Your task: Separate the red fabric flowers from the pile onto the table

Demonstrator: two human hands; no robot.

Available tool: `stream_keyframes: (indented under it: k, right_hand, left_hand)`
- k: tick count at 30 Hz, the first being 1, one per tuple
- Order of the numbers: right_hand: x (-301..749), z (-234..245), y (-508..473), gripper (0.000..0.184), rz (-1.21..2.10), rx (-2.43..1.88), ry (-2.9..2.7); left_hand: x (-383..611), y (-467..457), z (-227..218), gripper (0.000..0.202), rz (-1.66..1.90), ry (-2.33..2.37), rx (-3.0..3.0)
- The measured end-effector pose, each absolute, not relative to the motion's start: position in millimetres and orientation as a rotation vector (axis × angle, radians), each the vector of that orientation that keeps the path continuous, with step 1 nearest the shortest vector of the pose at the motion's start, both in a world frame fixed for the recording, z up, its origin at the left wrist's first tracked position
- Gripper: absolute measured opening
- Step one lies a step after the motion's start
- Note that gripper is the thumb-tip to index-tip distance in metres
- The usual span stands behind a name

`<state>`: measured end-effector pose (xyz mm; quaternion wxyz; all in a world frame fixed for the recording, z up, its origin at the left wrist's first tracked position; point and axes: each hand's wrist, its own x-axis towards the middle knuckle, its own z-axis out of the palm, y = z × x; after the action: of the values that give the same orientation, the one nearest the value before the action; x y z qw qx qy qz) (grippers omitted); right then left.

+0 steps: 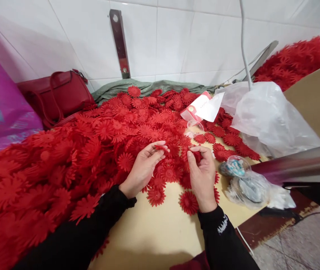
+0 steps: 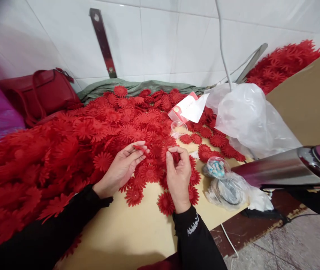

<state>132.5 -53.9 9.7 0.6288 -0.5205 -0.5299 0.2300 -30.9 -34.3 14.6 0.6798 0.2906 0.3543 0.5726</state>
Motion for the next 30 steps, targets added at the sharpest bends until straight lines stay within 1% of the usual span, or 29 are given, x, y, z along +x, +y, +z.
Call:
stream_keyframes:
  k: [1,4,6,8,11,14,16,19,22,24,27,30]
  right_hand:
    - [132.9,10.2,-55.2,0.01,0.476,-1.183,-1.258]
    - [133.3,12.6,-60.2,0.024,0.337,-1.178,-1.439]
    - [132.2,14.1,-63.0,0.03,0.301,-1.175,-1.51]
    - [130.3,15.3,-64.4,0.031,0.28,-1.171,-1.541]
    - [127.7,17.1,-64.6,0.033,0.224,-1.173,-1.581]
    - [126.7,18.3,-64.2,0.03,0.2,-1.185,-1.598]
    - [126.9,17.8,-63.7,0.027,0.246,-1.201,-1.597]
    - [128.1,15.1,-62.6,0.022,0.418,-1.201,-1.598]
    - [129.0,12.4,-61.4,0.013,0.596,-1.179,-1.561]
    - [129.3,11.7,-60.6,0.008,0.658,-1.165,-1.536]
    - [130.7,11.2,-58.5,0.005,0.697,-1.162,-1.486]
    - [134.9,8.9,-54.8,0.005,0.665,-1.192,-1.367]
  left_hand:
    - [-31.0,-34.1,14.3,0.03,1.283,0.791,0.652]
    - [-30.2,-33.5,13.0,0.021,1.29,0.799,0.633]
    - [-29.2,-33.3,12.0,0.024,1.284,0.824,0.64]
    - [-28.9,-33.3,11.1,0.029,1.275,0.852,0.681]
    - [-30.0,-33.8,10.2,0.03,1.278,0.893,0.807]
    - [-31.4,-35.0,10.7,0.033,1.254,0.953,1.0]
    - [-31.7,-35.9,11.2,0.034,1.233,0.984,1.104]
    - [-32.0,-37.4,11.4,0.035,1.23,0.989,1.219]
    - [-33.5,-39.1,10.7,0.036,1.211,1.029,1.336]
    - [-34.7,-39.9,10.9,0.037,1.185,1.047,1.38]
    - [-35.3,-40.2,12.9,0.037,1.134,0.992,1.367]
    - [-34.4,-39.7,15.7,0.038,1.114,0.956,1.335]
